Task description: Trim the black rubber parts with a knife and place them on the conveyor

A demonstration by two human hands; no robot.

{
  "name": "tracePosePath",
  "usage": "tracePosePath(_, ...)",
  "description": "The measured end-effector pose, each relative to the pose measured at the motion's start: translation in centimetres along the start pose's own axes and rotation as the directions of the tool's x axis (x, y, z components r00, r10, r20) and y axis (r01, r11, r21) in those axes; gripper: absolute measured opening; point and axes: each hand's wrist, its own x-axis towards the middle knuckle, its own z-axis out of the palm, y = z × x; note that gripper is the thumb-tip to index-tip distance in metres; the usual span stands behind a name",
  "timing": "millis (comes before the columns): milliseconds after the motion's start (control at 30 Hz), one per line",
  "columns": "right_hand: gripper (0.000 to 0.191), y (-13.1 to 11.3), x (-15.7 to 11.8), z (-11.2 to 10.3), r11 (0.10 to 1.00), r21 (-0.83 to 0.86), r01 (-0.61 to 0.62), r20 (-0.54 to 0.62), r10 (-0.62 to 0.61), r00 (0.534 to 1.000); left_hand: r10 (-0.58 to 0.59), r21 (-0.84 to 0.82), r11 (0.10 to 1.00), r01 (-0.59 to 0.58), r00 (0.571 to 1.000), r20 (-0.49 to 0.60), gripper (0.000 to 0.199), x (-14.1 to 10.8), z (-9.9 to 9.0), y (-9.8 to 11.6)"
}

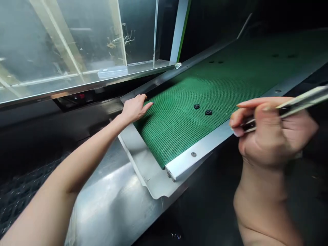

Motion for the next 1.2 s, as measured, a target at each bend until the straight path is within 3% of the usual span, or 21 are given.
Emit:
tracePosePath(100, 0.021, 0.7, -0.2, -0.7, 0.979, -0.126, -0.160, 0.155, 0.179, 0.972, -0.044, 0.010, 0.999, 0.044, 0.995, 0.091, 0.068, 4.2, 2.9, 1.6)
tracePosePath(200, 0.021, 1.3, -0.7, -1.6, 0.943, -0.294, -0.155, 0.253, 0.233, 0.939, -0.012, -0.006, 1.000, 0.013, 0.993, 0.114, 0.058, 6.0, 4.6, 1.8)
tracePosePath(333, 0.020, 1.6, -1.1, -1.8, 0.909, -0.417, -0.020, 0.280, 0.149, 0.948, -0.011, -0.055, 0.998, 0.016, 0.996, 0.091, 0.039, 6.7, 5.4, 0.0)
tracePosePath(500, 0.019, 1.5, -1.7, -1.2, 0.875, -0.477, 0.078, 0.236, 0.043, 0.971, -0.120, -0.123, 0.985, 0.122, 0.993, 0.017, 0.040, 7.7, 5.5, -2.6)
tracePosePath(733, 0.018, 1.4, -2.0, -0.9, 0.860, -0.501, 0.092, 0.203, 0.014, 0.979, -0.130, -0.128, 0.982, 0.140, 0.988, 0.081, 0.044, 10.1, 7.2, -2.2)
tracePosePath(900, 0.017, 1.7, -1.9, -1.3, 0.867, -0.484, 0.116, 0.277, 0.026, 0.961, -0.098, -0.192, 0.974, 0.117, 0.990, 0.104, 0.041, 10.3, 7.1, -2.6)
tracePosePath(1033, 0.018, 1.5, -1.6, -1.4, 0.854, -0.496, 0.155, 0.335, 0.023, 0.942, -0.115, -0.333, 0.933, 0.136, 0.990, 0.081, 0.035, 9.7, 6.1, -3.4)
tracePosePath(1133, 0.023, 1.1, -0.5, -1.7, 0.848, -0.499, 0.179, 0.422, 0.058, 0.905, -0.203, -0.488, 0.852, 0.193, 0.979, 0.032, 0.039, 7.9, 5.1, -3.9)
tracePosePath(1200, 0.028, 1.3, 1.2, -2.3, 0.838, -0.500, 0.216, 0.496, 0.072, 0.866, -0.280, -0.577, 0.779, 0.245, 0.960, 0.030, 0.044, 5.2, 4.1, -4.1)
